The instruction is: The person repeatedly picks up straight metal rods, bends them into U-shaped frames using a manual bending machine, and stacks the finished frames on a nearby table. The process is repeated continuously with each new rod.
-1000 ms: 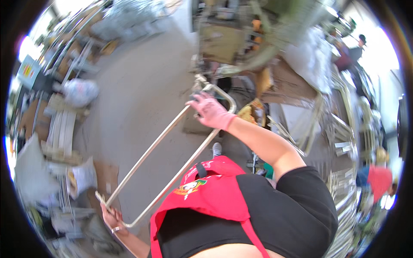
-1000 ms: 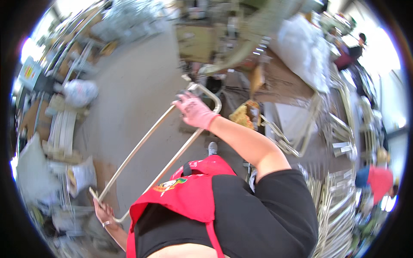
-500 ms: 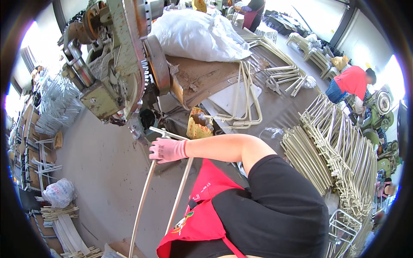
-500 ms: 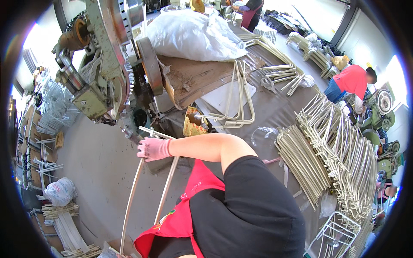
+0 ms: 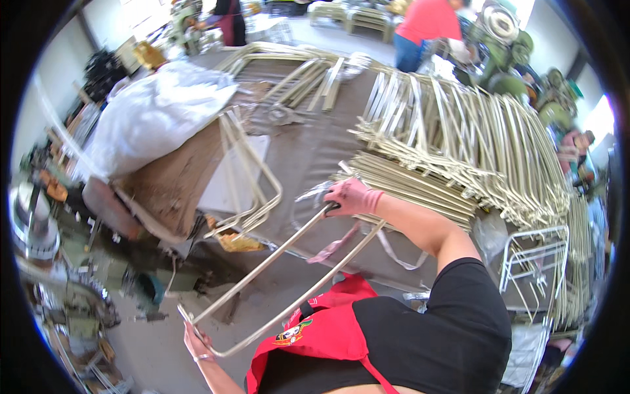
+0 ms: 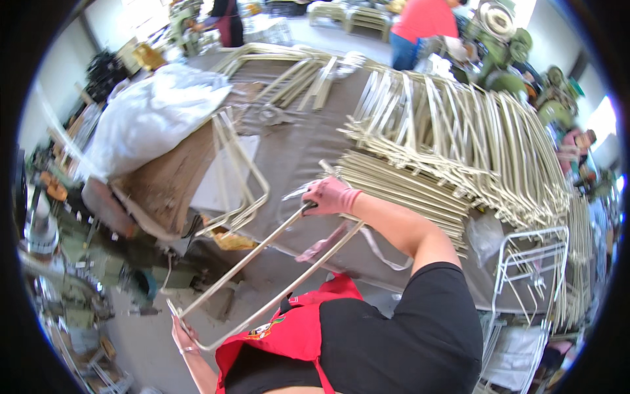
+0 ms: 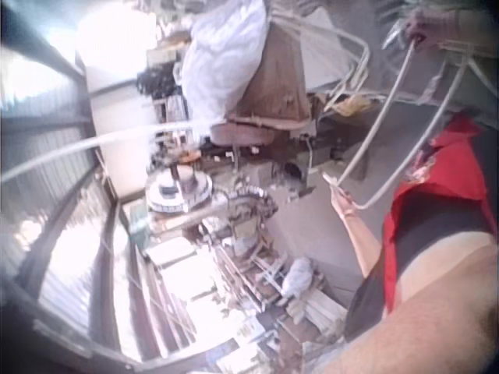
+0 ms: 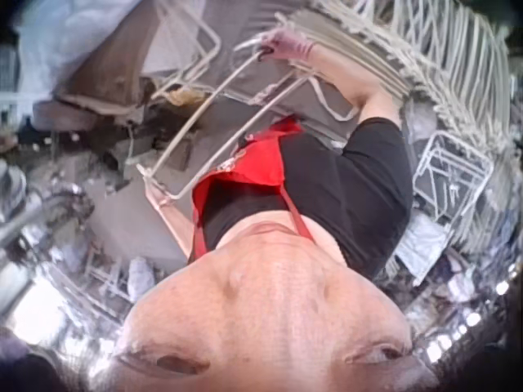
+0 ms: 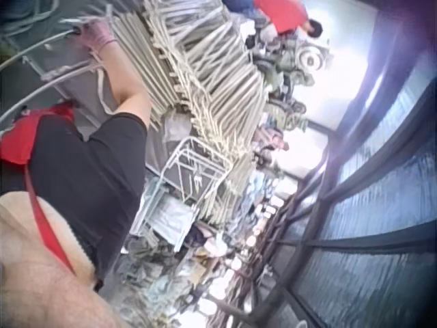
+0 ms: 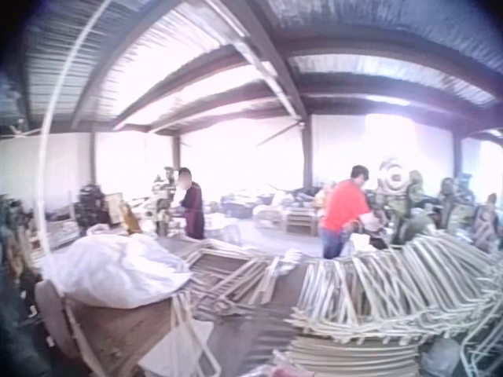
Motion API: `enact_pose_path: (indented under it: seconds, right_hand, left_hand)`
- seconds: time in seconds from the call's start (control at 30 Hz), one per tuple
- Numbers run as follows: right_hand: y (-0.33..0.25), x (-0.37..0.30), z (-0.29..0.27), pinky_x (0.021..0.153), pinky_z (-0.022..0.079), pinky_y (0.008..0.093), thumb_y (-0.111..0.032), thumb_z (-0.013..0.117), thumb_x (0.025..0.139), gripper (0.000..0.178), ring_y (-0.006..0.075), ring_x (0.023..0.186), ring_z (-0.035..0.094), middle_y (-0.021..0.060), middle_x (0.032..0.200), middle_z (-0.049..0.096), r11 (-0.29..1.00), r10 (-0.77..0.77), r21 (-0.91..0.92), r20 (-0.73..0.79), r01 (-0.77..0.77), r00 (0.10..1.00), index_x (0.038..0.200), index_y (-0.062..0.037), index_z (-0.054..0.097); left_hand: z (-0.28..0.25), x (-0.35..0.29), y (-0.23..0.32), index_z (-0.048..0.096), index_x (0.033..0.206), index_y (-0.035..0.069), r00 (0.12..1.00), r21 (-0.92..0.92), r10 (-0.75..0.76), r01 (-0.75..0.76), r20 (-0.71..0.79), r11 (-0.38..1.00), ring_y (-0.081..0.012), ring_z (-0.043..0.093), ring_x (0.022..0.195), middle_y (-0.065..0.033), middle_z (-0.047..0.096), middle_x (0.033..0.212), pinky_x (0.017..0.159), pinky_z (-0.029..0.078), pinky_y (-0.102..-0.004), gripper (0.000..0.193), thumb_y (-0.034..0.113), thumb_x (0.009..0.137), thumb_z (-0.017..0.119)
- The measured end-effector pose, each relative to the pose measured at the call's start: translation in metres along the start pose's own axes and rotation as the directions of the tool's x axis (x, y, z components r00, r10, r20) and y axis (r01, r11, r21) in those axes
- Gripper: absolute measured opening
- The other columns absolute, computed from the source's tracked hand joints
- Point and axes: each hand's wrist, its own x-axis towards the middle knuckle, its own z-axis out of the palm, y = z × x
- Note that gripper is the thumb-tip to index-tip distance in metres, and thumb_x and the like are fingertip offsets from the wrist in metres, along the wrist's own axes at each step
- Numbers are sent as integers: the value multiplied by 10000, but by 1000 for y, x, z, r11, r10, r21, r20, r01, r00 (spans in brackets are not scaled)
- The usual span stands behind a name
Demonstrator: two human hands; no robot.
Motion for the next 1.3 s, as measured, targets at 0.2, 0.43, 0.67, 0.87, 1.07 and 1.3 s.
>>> enact_pose_path:
  seconds: [0.2, 0.43, 0.67, 0.87, 1.07, 1.3]
  right_hand:
    - [146, -188, -66, 669, 530, 383, -591, 579, 883, 516, 281, 749, 656, 105, 806, 665, 633, 693, -129, -345, -764, 633, 951, -88, 677]
    - [297, -330, -106, 752, 567, 407, -359, 470, 995, 351, 301, 898, 698, 166, 1000, 700, -51, 824, 77, -560, -996, -85, 1062, -66, 651]
    - [406, -394, -73, 810, 545, 438, -136, 492, 888, 259, 330, 929, 691, 198, 960, 713, -158, 895, -61, -430, -986, -117, 978, -31, 712]
    - [359, -370, -89, 1006, 405, 484, -169, 438, 958, 363, 380, 1158, 541, 241, 1284, 543, -136, 882, -255, -471, -957, 0, 1292, -83, 550]
    - [238, -330, 26, 1097, 353, 482, -211, 548, 938, 461, 255, 1219, 510, 92, 1342, 546, 654, 617, -135, -476, -745, 627, 1376, -82, 483]
    - [36, -275, 182, 1029, 415, 466, -491, 683, 807, 590, 377, 1199, 517, 243, 1267, 549, 441, 796, 9, 457, -897, 396, 1161, -33, 570]
  left_hand:
    - [195, 39, 35, 538, 1319, 92, 927, 140, 100, -160, 362, 977, -174, 574, 1035, -80, 603, 1217, 899, 449, -327, 480, 425, 975, 564]
    - [301, 23, -14, 634, 1095, 100, 917, 255, -119, 19, 380, 967, -184, 668, 837, -58, 701, 954, 739, 518, -343, 281, 344, 959, 598]
    - [343, -5, -25, 628, 1096, 85, 928, 363, -116, -22, 355, 932, -161, 676, 820, -58, 698, 960, 725, 521, -301, 256, 297, 954, 607]
    - [357, 10, -40, 632, 1092, 83, 927, 478, -211, 40, 311, 878, -188, 668, 862, -73, 688, 1002, 782, 523, -334, 267, 306, 946, 612]
    - [402, 77, -50, 623, 1073, 43, 915, 494, -192, -8, 354, 870, -153, 655, 804, -50, 678, 911, 709, 520, -299, 256, 260, 937, 627]
    - [472, 202, -72, 645, 1120, 15, 880, 723, 132, -453, 456, 522, -266, 664, 851, -149, 694, 938, 796, 526, -371, 391, 293, 850, 695]
